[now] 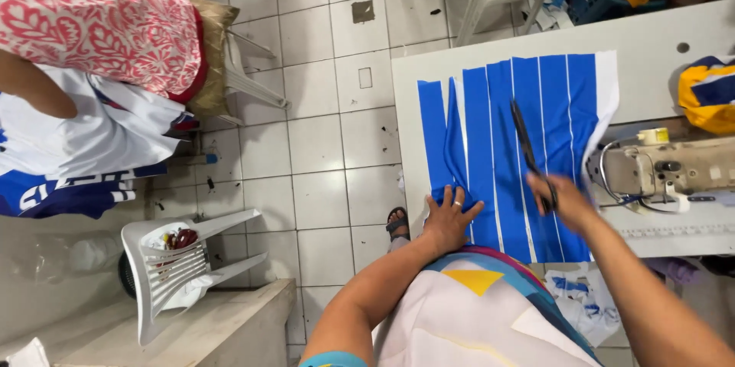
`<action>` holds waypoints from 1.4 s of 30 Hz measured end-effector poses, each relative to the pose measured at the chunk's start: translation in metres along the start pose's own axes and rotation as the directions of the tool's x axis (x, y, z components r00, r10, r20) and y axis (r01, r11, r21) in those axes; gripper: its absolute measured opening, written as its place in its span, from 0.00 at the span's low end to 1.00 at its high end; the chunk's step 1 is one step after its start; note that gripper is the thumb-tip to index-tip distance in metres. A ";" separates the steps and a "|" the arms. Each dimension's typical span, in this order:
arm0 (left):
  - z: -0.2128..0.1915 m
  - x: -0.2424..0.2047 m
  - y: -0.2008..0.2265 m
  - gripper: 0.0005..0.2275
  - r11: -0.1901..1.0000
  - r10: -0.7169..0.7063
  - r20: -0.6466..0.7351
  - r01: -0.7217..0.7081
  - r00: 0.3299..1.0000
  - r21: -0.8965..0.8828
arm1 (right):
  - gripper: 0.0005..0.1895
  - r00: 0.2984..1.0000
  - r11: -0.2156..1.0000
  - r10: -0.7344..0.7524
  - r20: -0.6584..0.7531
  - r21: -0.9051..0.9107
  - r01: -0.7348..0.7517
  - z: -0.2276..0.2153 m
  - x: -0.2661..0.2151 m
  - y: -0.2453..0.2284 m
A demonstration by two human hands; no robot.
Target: Cutting strips of blue and white striped fabric using scissors on a work table in a sewing factory.
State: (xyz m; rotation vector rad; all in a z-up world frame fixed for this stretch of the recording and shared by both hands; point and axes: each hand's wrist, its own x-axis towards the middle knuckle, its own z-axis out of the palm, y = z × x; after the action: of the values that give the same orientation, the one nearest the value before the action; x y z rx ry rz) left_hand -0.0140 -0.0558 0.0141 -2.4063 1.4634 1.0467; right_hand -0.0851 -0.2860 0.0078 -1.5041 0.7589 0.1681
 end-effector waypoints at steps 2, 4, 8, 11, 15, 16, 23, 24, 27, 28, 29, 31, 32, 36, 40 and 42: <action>-0.004 0.002 0.006 0.35 0.993 0.017 -0.021 -0.019 1.000 -0.116 | 0.24 0.989 0.988 0.137 0.063 -0.074 -0.132 -0.016 -0.051 0.043; -0.007 0.011 0.011 0.35 0.994 0.013 0.060 -0.006 0.998 -0.107 | 0.22 0.959 0.957 0.276 0.062 -0.117 -0.267 -0.030 -0.087 0.094; -0.009 0.019 0.025 0.39 0.999 -0.029 0.097 0.032 0.995 -0.029 | 0.21 0.866 0.873 0.487 0.111 -0.100 -0.477 -0.040 -0.148 0.138; 0.001 0.030 0.033 0.40 0.992 -0.065 0.099 0.054 0.993 0.110 | 0.25 0.859 0.866 0.497 0.118 -0.130 -0.483 -0.030 -0.145 0.131; 0.016 0.036 0.041 0.39 0.973 -0.027 -0.055 0.039 0.998 0.227 | 0.27 0.937 0.937 0.348 -0.030 -0.035 -0.349 -0.002 -0.109 0.110; 0.014 0.037 0.042 0.38 0.975 -0.030 -0.038 0.038 0.999 0.218 | 0.27 0.942 0.943 0.331 -0.061 -0.024 -0.333 0.005 -0.102 0.093; 0.003 0.029 0.039 0.38 0.981 -0.019 0.015 0.016 1.000 0.196 | 0.25 0.947 0.951 0.249 -0.201 -0.132 -0.279 0.027 -0.071 0.073; 0.005 0.027 0.038 0.38 0.981 -0.026 0.015 0.023 1.000 0.191 | 0.25 0.949 0.951 0.249 -0.195 -0.138 -0.278 0.027 -0.073 0.069; 0.007 0.028 0.036 0.37 0.988 -0.023 0.003 0.022 1.000 0.153 | 0.25 0.935 0.941 0.317 -0.157 -0.069 -0.330 0.023 -0.068 0.056; 0.007 0.028 0.036 0.37 0.986 -0.023 -0.001 0.023 1.000 0.163 | 0.28 0.936 0.937 0.328 -0.124 -0.083 -0.340 0.022 -0.062 0.051; 0.007 0.028 0.036 0.37 0.984 -0.021 -0.005 0.022 1.000 0.175 | 0.30 0.936 0.932 0.341 -0.094 -0.096 -0.349 0.021 -0.057 0.047; 0.005 0.028 0.036 0.37 0.984 -0.023 -0.007 0.024 1.000 0.175 | 0.31 0.942 0.935 0.322 -0.092 -0.122 -0.332 0.019 -0.039 0.050; 0.005 0.027 0.036 0.38 0.984 -0.022 -0.006 0.023 1.000 0.178 | 0.32 0.948 0.938 0.305 -0.091 -0.144 -0.316 0.019 -0.030 0.051; 0.001 0.027 0.037 0.38 0.985 -0.030 0.002 0.029 1.000 0.171 | 0.29 0.959 0.952 0.236 -0.157 -0.161 -0.260 0.024 -0.028 0.034; -0.003 0.025 0.036 0.37 0.987 -0.036 0.008 0.034 0.999 0.160 | 0.28 0.953 0.947 0.273 -0.131 -0.136 -0.290 0.022 -0.021 0.022; -0.002 0.027 0.037 0.37 0.988 -0.027 0.010 0.025 1.000 0.153 | 0.29 0.946 0.941 0.306 -0.110 -0.120 -0.318 0.018 -0.011 0.020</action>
State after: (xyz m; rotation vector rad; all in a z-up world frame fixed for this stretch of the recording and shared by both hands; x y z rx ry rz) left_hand -0.0358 -0.0955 0.0066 -2.3023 1.4476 0.9067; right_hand -0.0979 -0.2632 -0.0049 -1.5194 1.0760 0.4002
